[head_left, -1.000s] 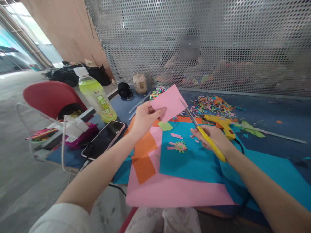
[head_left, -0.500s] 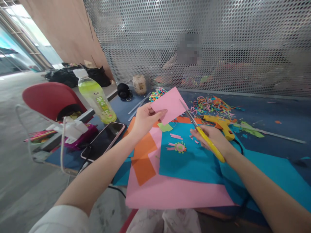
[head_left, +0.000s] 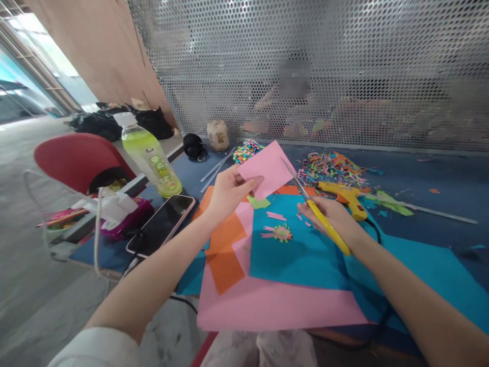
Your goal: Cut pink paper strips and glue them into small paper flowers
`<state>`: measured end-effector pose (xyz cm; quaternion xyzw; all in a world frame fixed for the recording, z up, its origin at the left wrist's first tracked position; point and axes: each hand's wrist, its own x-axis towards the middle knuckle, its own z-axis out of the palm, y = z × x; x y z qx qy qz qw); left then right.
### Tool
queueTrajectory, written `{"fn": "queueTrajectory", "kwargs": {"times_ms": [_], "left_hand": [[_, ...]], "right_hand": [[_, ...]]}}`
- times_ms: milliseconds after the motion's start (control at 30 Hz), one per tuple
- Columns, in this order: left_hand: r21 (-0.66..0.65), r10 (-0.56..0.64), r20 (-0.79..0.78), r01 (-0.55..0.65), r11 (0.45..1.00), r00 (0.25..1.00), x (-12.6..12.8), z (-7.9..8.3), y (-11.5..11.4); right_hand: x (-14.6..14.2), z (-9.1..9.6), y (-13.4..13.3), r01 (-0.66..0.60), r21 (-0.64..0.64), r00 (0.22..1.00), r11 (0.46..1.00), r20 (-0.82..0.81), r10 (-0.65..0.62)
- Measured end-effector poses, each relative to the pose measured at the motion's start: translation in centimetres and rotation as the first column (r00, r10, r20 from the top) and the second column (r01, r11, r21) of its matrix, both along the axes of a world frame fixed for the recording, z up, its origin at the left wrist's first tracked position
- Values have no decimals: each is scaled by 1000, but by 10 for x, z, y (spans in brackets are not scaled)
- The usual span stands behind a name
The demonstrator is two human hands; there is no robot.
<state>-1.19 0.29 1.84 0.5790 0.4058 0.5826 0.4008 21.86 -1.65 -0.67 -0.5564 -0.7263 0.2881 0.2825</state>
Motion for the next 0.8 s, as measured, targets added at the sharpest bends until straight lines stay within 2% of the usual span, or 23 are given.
{"fn": "queueTrajectory", "kwargs": {"times_ms": [200, 333, 567, 800], "left_hand": [[5, 1, 2, -1, 1000, 1000, -1, -1, 1], [-5, 8, -4, -8, 1000, 1000, -1, 1, 0], [-40, -50, 1, 50, 998, 999, 1, 2, -2], [-38, -58, 5, 58, 998, 998, 0, 1, -1]], "right_hand": [[1, -2, -1, -11, -10, 1000, 1000, -13, 11], [4, -7, 3, 6, 39, 1000, 999, 1, -6], [5, -12, 7, -2, 76, 1000, 997, -2, 2], [3, -5, 2, -6, 32, 1000, 999, -15, 6]]}}
